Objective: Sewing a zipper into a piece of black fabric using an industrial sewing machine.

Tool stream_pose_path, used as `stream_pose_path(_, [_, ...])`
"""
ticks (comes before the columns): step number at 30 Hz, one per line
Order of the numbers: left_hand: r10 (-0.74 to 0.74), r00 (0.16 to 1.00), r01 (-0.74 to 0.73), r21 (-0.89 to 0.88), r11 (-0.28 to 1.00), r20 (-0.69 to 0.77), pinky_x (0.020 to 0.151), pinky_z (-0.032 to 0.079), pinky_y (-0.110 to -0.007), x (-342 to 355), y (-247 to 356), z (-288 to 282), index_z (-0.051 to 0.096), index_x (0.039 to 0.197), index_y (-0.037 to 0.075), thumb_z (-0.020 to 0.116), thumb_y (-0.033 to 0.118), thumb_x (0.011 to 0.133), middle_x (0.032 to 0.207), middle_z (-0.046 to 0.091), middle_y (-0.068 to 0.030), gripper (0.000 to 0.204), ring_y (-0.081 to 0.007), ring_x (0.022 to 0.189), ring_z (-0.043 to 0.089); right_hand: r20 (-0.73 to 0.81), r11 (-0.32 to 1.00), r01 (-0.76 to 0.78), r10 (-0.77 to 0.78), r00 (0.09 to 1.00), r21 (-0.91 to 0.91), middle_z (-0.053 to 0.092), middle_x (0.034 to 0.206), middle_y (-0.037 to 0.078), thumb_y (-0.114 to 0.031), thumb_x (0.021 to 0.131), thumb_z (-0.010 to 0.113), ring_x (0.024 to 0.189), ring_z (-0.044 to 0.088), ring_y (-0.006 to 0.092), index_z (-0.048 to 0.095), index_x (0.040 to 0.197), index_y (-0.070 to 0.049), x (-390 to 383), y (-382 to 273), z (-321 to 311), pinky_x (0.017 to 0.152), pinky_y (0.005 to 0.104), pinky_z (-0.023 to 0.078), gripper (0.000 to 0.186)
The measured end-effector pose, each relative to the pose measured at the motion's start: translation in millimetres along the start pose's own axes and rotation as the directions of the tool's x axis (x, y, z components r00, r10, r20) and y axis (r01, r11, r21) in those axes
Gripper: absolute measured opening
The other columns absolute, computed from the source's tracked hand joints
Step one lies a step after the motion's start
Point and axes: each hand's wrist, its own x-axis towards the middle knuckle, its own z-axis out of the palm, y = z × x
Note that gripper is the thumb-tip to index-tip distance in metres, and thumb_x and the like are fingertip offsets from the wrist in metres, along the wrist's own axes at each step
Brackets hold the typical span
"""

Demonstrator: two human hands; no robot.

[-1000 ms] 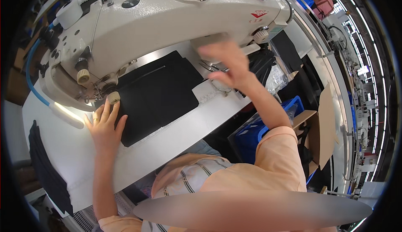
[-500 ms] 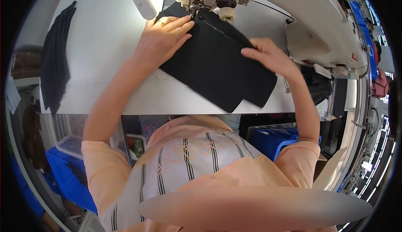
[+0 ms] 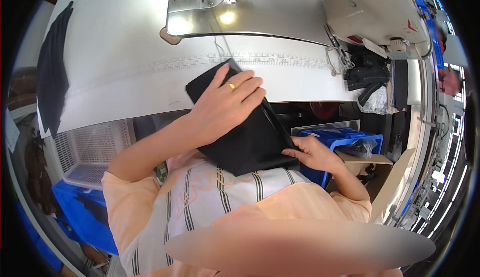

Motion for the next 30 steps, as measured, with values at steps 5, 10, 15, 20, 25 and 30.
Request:
stream_pose_path(5, [-0.181, 0.966, 0.160, -0.127, 0.979, -0.182, 0.092, 0.041, -0.046, -16, -2, 7, 0.066, 0.105, 0.010, 0.070, 0.006, 0.075, 0.110, 0.064, -0.0017, 0.030, -0.0213, 0.107, 0.059, -0.602, 0.804, 0.037, -0.474, 0.643, -0.594, 0.064, 0.072, 0.014, -0.018, 0.089, 0.064, 0.064, 0.065, 0.0277, 0.066, 0.088, -0.003, 13, -18, -85, 0.058, 0.0354, 0.048, 0.015])
stream_pose_path(10, [-0.267, 0.893, 0.228, -0.147, 0.962, -0.362, 0.087, 0.047, -0.044, -28, 3, 6, 0.070, 0.095, 0.009, 0.071, 0.004, 0.072, 0.103, 0.067, -0.0022, 0.023, -0.0207, 0.100, 0.063, -0.624, 0.436, -0.449, -0.606, 0.494, -0.780, 0.062, 0.092, 0.017, -0.018, 0.089, 0.061, 0.084, 0.063, 0.0358, 0.061, 0.096, 0.001, 79, -6, -146, 0.070, 0.0421, 0.052, 0.020])
stream_pose_path(15, [-0.299, 0.859, 0.255, -0.158, 0.954, -0.415, 0.085, 0.049, -0.042, -30, 6, 14, 0.071, 0.096, 0.009, 0.071, 0.004, 0.072, 0.104, 0.067, -0.0032, 0.025, -0.0204, 0.099, 0.064, -0.272, 0.309, -0.020, -0.804, 0.528, -0.951, 0.060, 0.088, 0.014, -0.010, 0.085, 0.060, 0.079, 0.063, 0.0332, 0.057, 0.095, -0.001, 115, -20, -119, 0.064, 0.0399, 0.050, 0.013])
stream_pose_path(20, [-0.300, 0.852, 0.243, -0.183, 0.953, -0.430, 0.085, 0.050, -0.040, -30, 7, 14, 0.071, 0.095, 0.008, 0.070, 0.005, 0.072, 0.104, 0.067, -0.0032, 0.023, -0.0205, 0.099, 0.063, -0.253, 0.394, 0.173, -0.810, 0.529, -0.903, 0.059, 0.082, 0.009, -0.011, 0.082, 0.065, 0.069, 0.061, 0.0279, 0.057, 0.095, -0.006, 130, -67, -75, 0.057, 0.0366, 0.047, 0.017])
stream_pose_path(25, [-0.291, 0.855, 0.240, -0.169, 0.956, -0.429, 0.083, 0.051, -0.040, -30, 5, 15, 0.068, 0.095, 0.007, 0.066, 0.006, 0.072, 0.104, 0.065, -0.0033, 0.023, -0.0187, 0.100, 0.062, -0.068, 0.193, 0.208, -0.867, 0.494, -0.959, 0.062, 0.080, 0.007, -0.024, 0.077, 0.074, 0.065, 0.062, 0.0242, 0.057, 0.096, -0.007, 156, -93, -57, 0.055, 0.0336, 0.047, 0.031])
stream_pose_path(30, [-0.310, 0.848, 0.250, -0.191, 0.949, -0.430, 0.083, 0.051, -0.039, -32, 7, 20, 0.071, 0.095, 0.007, 0.068, 0.005, 0.071, 0.105, 0.067, -0.0037, 0.025, -0.0210, 0.099, 0.062, -0.160, 0.390, 0.408, -0.855, 0.494, -0.826, 0.063, 0.073, 0.009, -0.024, 0.081, 0.072, 0.063, 0.062, 0.0259, 0.060, 0.094, -0.007, 187, -95, -45, 0.054, 0.0335, 0.047, 0.024])
